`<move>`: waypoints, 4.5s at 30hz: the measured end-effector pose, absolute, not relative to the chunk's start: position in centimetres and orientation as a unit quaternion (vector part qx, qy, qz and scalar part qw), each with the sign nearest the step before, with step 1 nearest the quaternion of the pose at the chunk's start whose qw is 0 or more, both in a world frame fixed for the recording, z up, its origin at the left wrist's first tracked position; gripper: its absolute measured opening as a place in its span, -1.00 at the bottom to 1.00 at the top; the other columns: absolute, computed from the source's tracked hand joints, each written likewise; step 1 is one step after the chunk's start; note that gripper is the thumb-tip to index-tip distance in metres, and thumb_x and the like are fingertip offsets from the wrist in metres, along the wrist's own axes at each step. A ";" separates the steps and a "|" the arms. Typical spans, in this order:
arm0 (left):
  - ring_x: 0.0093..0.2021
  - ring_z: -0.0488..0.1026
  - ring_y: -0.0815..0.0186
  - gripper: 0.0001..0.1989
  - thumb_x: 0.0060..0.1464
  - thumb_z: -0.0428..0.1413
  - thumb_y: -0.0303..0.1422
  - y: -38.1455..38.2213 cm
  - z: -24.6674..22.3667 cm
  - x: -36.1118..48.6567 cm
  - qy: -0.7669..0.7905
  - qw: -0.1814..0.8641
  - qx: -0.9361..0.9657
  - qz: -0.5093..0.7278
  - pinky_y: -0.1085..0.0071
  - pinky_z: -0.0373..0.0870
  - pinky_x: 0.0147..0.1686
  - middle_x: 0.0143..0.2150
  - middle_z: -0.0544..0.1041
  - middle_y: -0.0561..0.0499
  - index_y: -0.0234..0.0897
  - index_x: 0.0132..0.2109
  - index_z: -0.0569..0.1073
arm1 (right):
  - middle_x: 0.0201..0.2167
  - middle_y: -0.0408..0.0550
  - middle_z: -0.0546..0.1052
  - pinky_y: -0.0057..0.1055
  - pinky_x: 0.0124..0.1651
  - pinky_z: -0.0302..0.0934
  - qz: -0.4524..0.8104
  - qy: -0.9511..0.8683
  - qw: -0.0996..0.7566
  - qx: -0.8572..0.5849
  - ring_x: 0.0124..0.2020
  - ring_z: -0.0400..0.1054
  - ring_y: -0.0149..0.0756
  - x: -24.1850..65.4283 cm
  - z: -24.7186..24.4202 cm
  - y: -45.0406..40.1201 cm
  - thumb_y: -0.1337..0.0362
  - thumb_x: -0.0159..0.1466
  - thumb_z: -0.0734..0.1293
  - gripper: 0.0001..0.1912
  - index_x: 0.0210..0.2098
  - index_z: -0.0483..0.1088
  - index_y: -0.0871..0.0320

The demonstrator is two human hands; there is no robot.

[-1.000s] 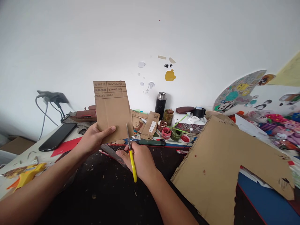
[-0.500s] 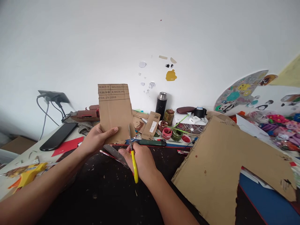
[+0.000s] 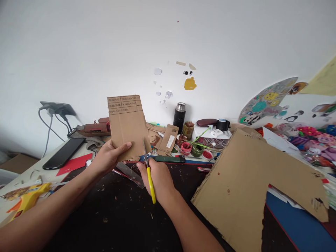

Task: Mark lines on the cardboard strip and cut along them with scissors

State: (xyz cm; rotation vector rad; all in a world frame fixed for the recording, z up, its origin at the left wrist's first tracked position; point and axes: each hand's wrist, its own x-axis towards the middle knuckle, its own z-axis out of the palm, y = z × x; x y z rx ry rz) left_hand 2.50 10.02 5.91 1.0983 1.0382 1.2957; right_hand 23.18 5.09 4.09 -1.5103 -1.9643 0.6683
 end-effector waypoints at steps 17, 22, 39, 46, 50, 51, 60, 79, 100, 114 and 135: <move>0.12 0.69 -0.17 -0.23 -0.01 0.53 -0.02 10.0 6.1 2.7 0.439 0.538 0.463 0.551 -0.12 0.65 0.18 0.15 0.72 -0.25 -0.29 0.24 0.52 | -0.23 0.12 0.72 -0.34 -0.16 0.24 0.237 -0.737 0.239 -0.586 -0.14 0.65 -0.02 22.8 5.1 4.8 0.14 0.62 0.25 -0.66 -0.23 0.50 0.13; 0.10 0.70 -0.15 -0.28 0.00 0.53 -0.02 9.8 6.2 2.7 0.445 0.529 0.467 0.552 -0.06 0.67 0.15 0.12 0.73 -0.24 -0.29 0.19 0.53 | -0.21 0.16 0.73 -0.33 -0.11 0.27 0.233 -0.738 0.241 -0.586 -0.10 0.65 0.01 22.7 5.2 4.7 0.17 0.62 0.25 -0.69 -0.18 0.52 0.14; -0.02 0.73 -0.06 -0.31 0.01 0.53 -0.08 9.7 6.4 2.8 0.441 0.530 0.460 0.559 0.08 0.73 -0.01 0.06 0.74 -0.23 -0.30 0.19 0.54 | -0.29 0.13 0.69 -0.35 -0.19 0.24 0.213 -0.740 0.240 -0.591 -0.20 0.63 -0.02 22.6 5.1 4.7 0.19 0.60 0.25 -0.70 -0.23 0.51 0.14; -0.01 0.73 -0.08 -0.33 0.01 0.52 -0.04 9.8 6.3 2.7 0.454 0.518 0.470 0.552 0.11 0.75 -0.10 0.06 0.74 -0.22 -0.28 0.14 0.55 | -0.33 0.09 0.68 -0.37 -0.22 0.22 0.215 -0.742 0.258 -0.580 -0.26 0.61 -0.08 22.6 4.8 4.8 0.21 0.58 0.26 -0.70 -0.26 0.50 0.12; 0.02 0.73 -0.09 -0.31 0.00 0.53 -0.04 9.9 6.1 2.6 0.450 0.521 0.470 0.551 0.06 0.73 0.00 0.08 0.74 -0.23 -0.28 0.17 0.55 | -0.33 0.08 0.69 -0.37 -0.20 0.23 0.232 -0.743 0.260 -0.572 -0.26 0.61 -0.09 22.7 4.5 4.9 0.21 0.58 0.26 -0.72 -0.24 0.50 0.13; 0.04 0.73 -0.09 -0.31 0.00 0.53 -0.04 9.9 6.1 2.5 0.450 0.521 0.472 0.551 0.05 0.73 0.02 0.09 0.74 -0.23 -0.27 0.17 0.55 | -0.33 0.08 0.69 -0.36 -0.19 0.24 0.235 -0.744 0.259 -0.570 -0.26 0.61 -0.09 22.7 4.5 5.0 0.21 0.58 0.27 -0.72 -0.23 0.51 0.13; 0.09 0.70 -0.15 -0.33 0.00 0.53 -0.08 10.0 6.8 2.2 0.451 0.494 0.476 0.571 0.05 0.73 0.01 0.11 0.73 -0.26 -0.28 0.17 0.55 | -0.54 -0.10 0.63 -0.42 -0.26 0.33 0.332 -0.729 0.294 -0.521 -0.49 0.58 -0.22 23.1 4.7 4.9 0.17 0.57 0.29 -0.76 -0.23 0.45 0.09; -0.36 0.64 0.14 -0.52 -0.09 0.50 -0.10 10.4 10.6 0.8 0.450 0.466 0.435 0.625 0.44 0.36 -0.69 -0.10 0.74 -0.12 -0.22 -0.08 0.60 | -0.61 -0.26 0.51 -0.50 -0.57 0.26 0.472 -0.605 0.422 -0.482 -0.70 0.39 -0.35 23.1 3.0 5.3 -0.07 0.47 0.37 -0.68 -0.12 0.45 0.06; -0.60 0.43 0.38 -0.43 -0.19 0.60 -0.10 9.4 9.3 2.7 0.439 0.592 0.476 0.480 0.52 0.32 -0.79 -0.41 0.60 0.02 -0.30 -0.19 0.52 | -0.69 -0.31 0.48 -0.52 -0.70 0.21 0.593 -0.508 0.473 -0.409 -0.76 0.32 -0.36 24.2 4.7 6.4 -0.28 0.21 0.52 -0.38 -0.14 0.29 0.06; -0.61 0.44 0.34 -0.48 -0.25 0.62 -0.17 9.2 9.4 2.9 0.438 0.630 0.423 0.483 0.53 0.29 -0.81 -0.42 0.63 -0.06 -0.33 -0.25 0.59 | -0.70 -0.31 0.42 -0.49 -0.65 0.21 0.513 -0.564 0.491 -0.422 -0.73 0.31 -0.35 24.3 4.2 6.0 -0.23 0.37 0.44 -0.50 -0.14 0.36 0.07; -0.63 0.47 0.38 -0.55 -0.21 0.60 -0.28 8.5 9.6 3.6 0.404 0.696 0.367 0.466 0.62 0.23 -0.82 -0.45 0.60 0.00 -0.33 -0.24 0.59 | -0.66 -0.25 0.45 -0.45 -0.59 0.22 0.421 -0.606 0.477 -0.477 -0.70 0.34 -0.31 24.3 3.8 6.0 -0.17 0.40 0.43 -0.57 -0.25 0.34 0.04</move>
